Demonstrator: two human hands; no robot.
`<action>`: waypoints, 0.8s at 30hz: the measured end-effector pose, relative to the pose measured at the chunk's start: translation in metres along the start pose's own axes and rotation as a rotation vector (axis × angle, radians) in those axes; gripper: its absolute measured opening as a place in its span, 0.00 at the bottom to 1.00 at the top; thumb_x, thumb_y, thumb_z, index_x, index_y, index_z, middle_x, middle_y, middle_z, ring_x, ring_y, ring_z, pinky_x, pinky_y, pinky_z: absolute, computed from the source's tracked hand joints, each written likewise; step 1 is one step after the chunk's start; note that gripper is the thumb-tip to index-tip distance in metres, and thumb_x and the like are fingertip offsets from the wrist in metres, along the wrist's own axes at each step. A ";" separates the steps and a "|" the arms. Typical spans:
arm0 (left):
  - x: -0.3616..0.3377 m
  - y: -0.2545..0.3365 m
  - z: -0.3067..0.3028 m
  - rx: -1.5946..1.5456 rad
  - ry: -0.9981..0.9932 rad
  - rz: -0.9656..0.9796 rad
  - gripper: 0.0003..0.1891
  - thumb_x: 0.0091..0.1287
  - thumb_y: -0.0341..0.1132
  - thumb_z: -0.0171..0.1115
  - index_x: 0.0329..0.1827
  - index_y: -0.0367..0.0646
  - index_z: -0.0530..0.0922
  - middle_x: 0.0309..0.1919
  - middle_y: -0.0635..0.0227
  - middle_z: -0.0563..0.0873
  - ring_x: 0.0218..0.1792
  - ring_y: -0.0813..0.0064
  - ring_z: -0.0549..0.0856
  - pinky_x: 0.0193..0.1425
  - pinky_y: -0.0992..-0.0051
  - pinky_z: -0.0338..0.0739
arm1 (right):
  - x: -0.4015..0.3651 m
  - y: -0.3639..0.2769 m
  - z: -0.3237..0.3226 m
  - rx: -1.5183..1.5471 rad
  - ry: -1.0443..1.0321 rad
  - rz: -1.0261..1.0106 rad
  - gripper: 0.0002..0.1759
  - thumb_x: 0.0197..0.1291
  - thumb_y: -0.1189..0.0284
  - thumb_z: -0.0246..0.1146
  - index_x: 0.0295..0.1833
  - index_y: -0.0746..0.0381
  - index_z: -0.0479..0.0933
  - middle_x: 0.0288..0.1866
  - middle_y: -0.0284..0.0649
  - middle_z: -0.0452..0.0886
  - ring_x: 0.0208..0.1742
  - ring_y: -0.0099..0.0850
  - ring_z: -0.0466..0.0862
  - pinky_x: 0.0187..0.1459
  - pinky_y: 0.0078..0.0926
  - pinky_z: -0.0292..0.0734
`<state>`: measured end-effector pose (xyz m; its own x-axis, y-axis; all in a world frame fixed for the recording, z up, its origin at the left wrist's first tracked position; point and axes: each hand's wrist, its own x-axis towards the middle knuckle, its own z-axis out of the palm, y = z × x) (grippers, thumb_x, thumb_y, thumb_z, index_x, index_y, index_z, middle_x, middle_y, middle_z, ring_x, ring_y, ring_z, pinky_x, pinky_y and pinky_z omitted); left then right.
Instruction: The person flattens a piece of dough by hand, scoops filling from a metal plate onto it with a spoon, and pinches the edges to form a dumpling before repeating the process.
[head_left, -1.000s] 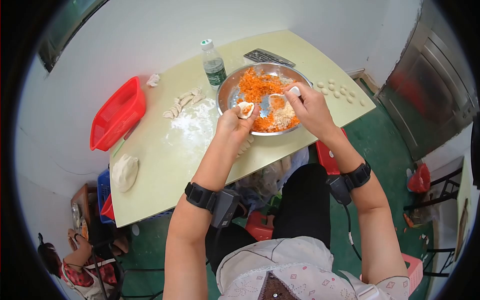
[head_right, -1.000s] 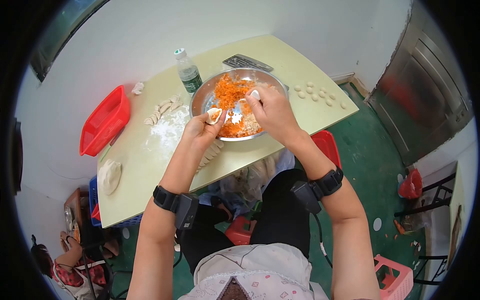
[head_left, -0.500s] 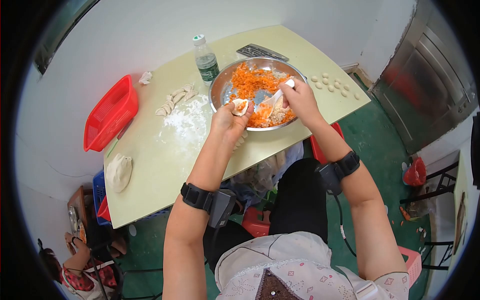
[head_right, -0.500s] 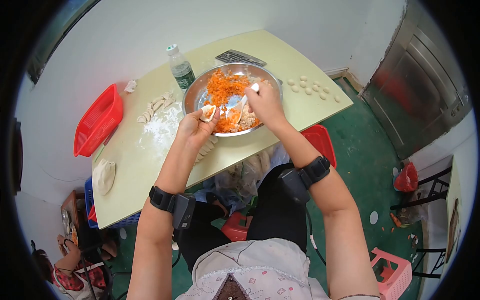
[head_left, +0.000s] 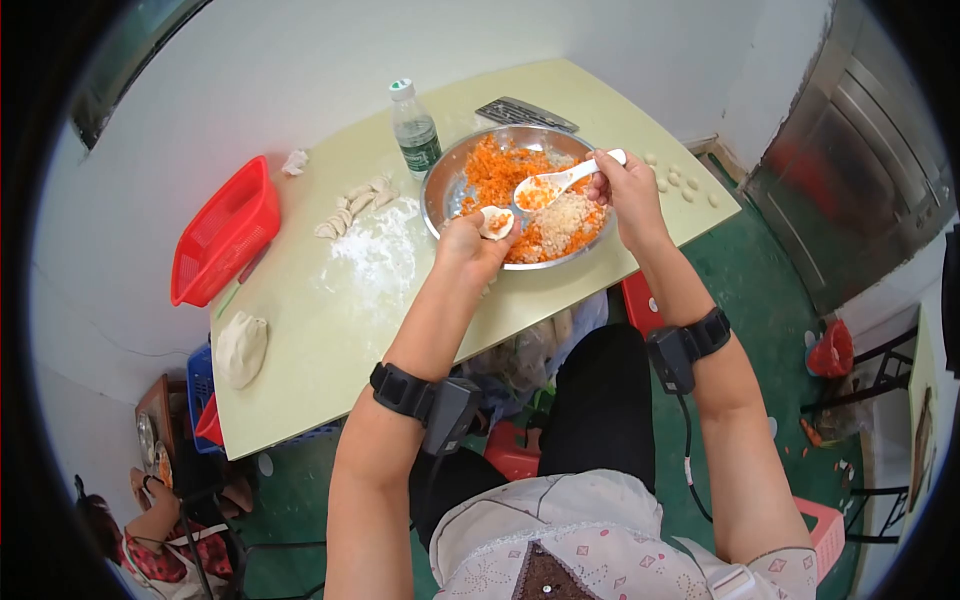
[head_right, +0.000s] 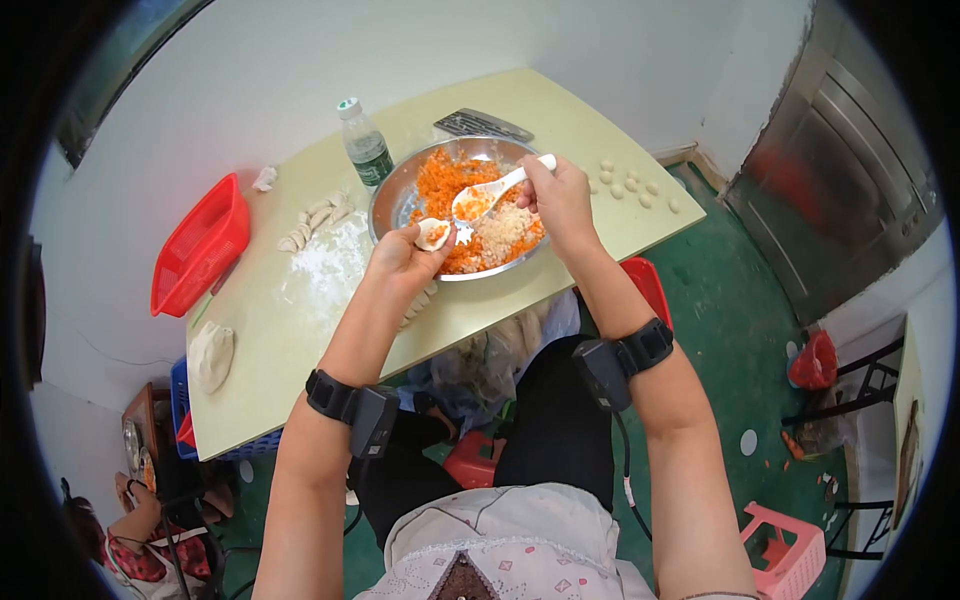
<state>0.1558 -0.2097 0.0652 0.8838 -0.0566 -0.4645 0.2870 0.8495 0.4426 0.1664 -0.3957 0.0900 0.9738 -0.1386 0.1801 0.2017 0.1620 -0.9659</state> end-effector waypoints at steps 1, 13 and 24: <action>-0.001 -0.001 0.002 0.007 -0.010 -0.024 0.18 0.71 0.29 0.32 0.61 0.30 0.54 0.60 0.48 0.61 0.58 0.55 0.68 0.60 0.56 0.70 | -0.003 -0.003 0.003 -0.007 -0.026 -0.028 0.09 0.61 0.69 0.54 0.35 0.64 0.74 0.20 0.29 0.73 0.19 0.17 0.72 0.23 0.13 0.65; 0.006 -0.007 0.002 -0.002 -0.097 -0.056 0.18 0.72 0.30 0.30 0.61 0.31 0.56 0.59 0.48 0.64 0.57 0.55 0.70 0.60 0.57 0.71 | -0.055 -0.001 0.029 -0.530 -0.220 -0.625 0.07 0.60 0.74 0.56 0.42 0.66 0.74 0.31 0.40 0.78 0.31 0.27 0.78 0.32 0.22 0.70; -0.002 -0.006 0.006 0.051 -0.078 -0.030 0.17 0.72 0.30 0.31 0.60 0.30 0.56 0.57 0.49 0.65 0.56 0.57 0.72 0.58 0.60 0.75 | -0.060 -0.005 0.031 -0.505 -0.209 -0.643 0.06 0.58 0.76 0.57 0.41 0.66 0.74 0.34 0.46 0.78 0.35 0.38 0.79 0.36 0.28 0.73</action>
<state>0.1545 -0.2177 0.0679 0.8998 -0.1241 -0.4183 0.3310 0.8189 0.4689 0.1101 -0.3583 0.0901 0.6946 0.1375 0.7061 0.7011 -0.3493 -0.6216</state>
